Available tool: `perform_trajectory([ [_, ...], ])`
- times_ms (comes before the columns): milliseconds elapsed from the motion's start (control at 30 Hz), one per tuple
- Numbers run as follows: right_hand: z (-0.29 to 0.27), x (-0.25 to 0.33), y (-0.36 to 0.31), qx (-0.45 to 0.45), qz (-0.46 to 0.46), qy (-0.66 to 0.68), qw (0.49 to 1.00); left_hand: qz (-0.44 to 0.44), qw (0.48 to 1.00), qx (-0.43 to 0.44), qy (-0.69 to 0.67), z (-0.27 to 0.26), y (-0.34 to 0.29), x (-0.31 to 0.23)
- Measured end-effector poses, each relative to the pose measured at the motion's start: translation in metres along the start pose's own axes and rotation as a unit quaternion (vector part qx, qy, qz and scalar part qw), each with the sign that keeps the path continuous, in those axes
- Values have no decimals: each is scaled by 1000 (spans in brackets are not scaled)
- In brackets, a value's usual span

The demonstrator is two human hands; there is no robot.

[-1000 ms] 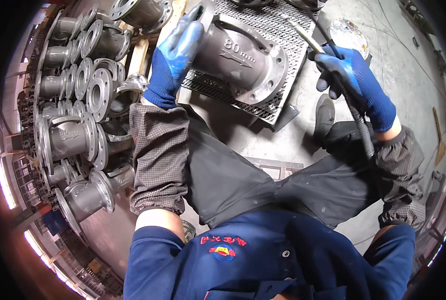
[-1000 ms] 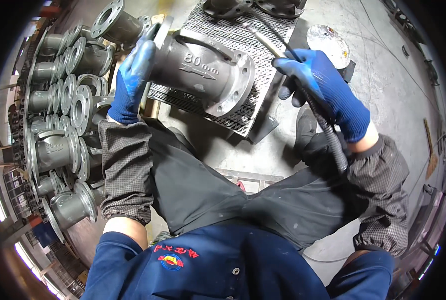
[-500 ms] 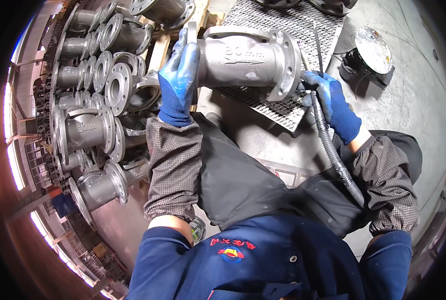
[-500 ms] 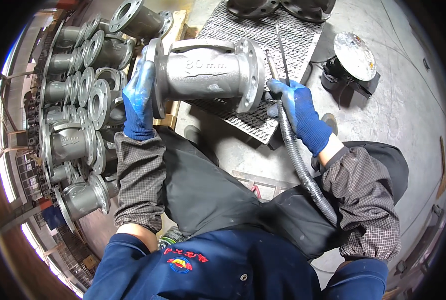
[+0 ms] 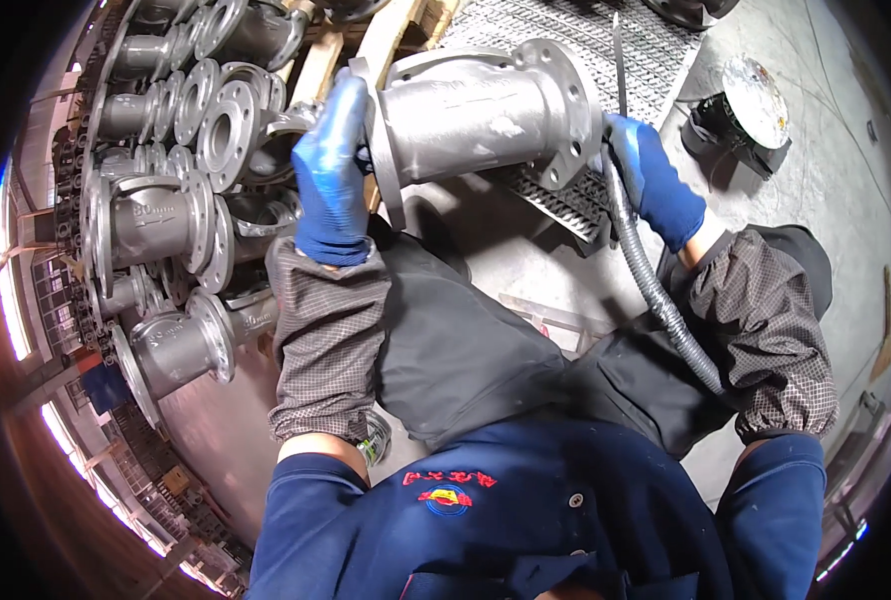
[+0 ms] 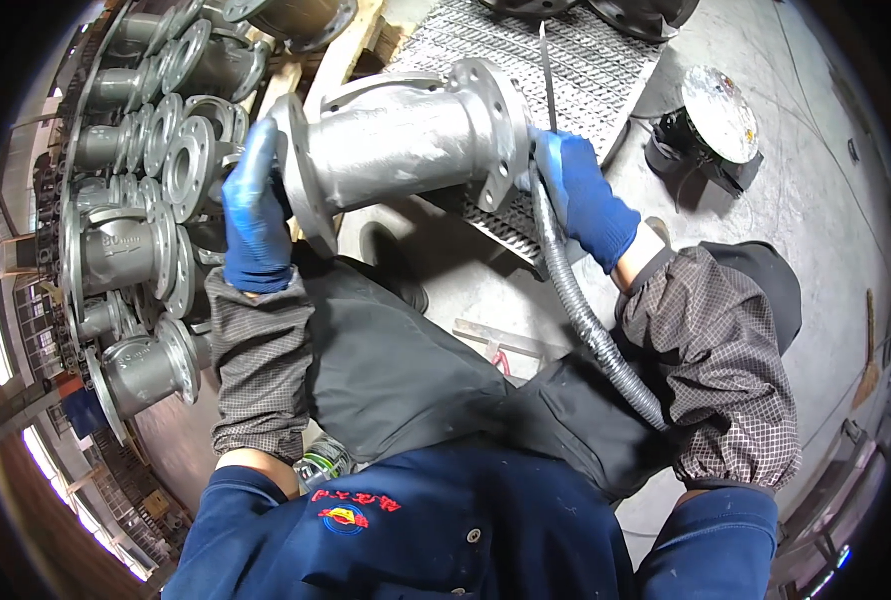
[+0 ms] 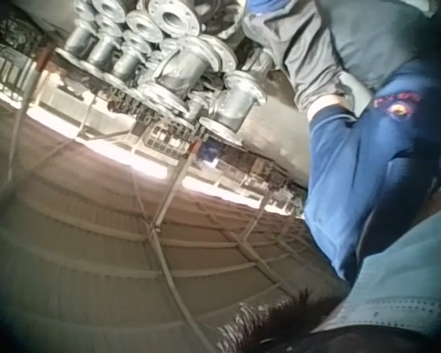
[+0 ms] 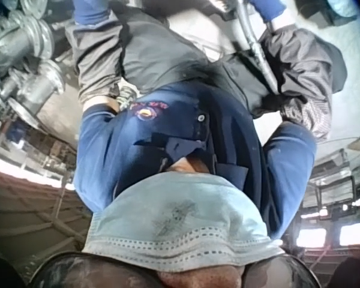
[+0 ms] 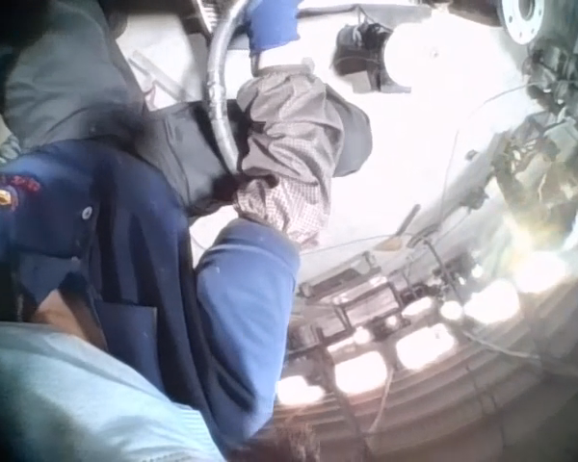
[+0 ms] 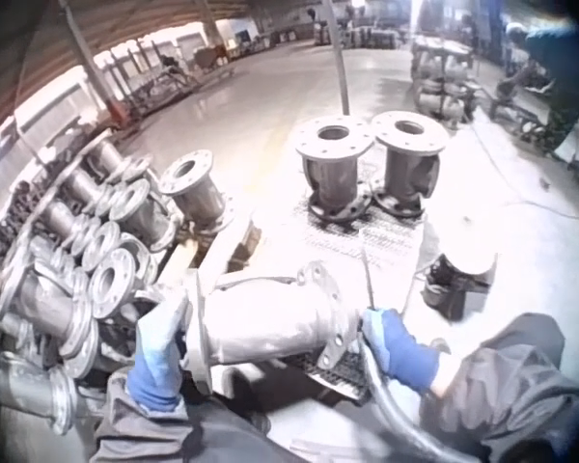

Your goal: The person holds a metal valve body, turning it over to view different sides and openings. The person uses a brush to scrub the interior and exterior surfaces of the valve body and then uses an air nozzle to blow air into the valve openings.

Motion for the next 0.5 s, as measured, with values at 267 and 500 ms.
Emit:
perform_trajectory([
  [267,-3,-47,16,-109,315,418,845,-37,984,44,-171,12,30,-16],
  [500,11,-39,1,-27,168,128,977,-75,973,192,-102,22,32,-48],
])
Point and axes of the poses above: each hand's wrist, its own y-axis towards the middle knuckle, its own z-axis out of the palm, x = y × z, the point moved 4 cm from there along y, towards the middle knuckle, and after that the axes turned 11 degrees about y, right-handed, at the moved point
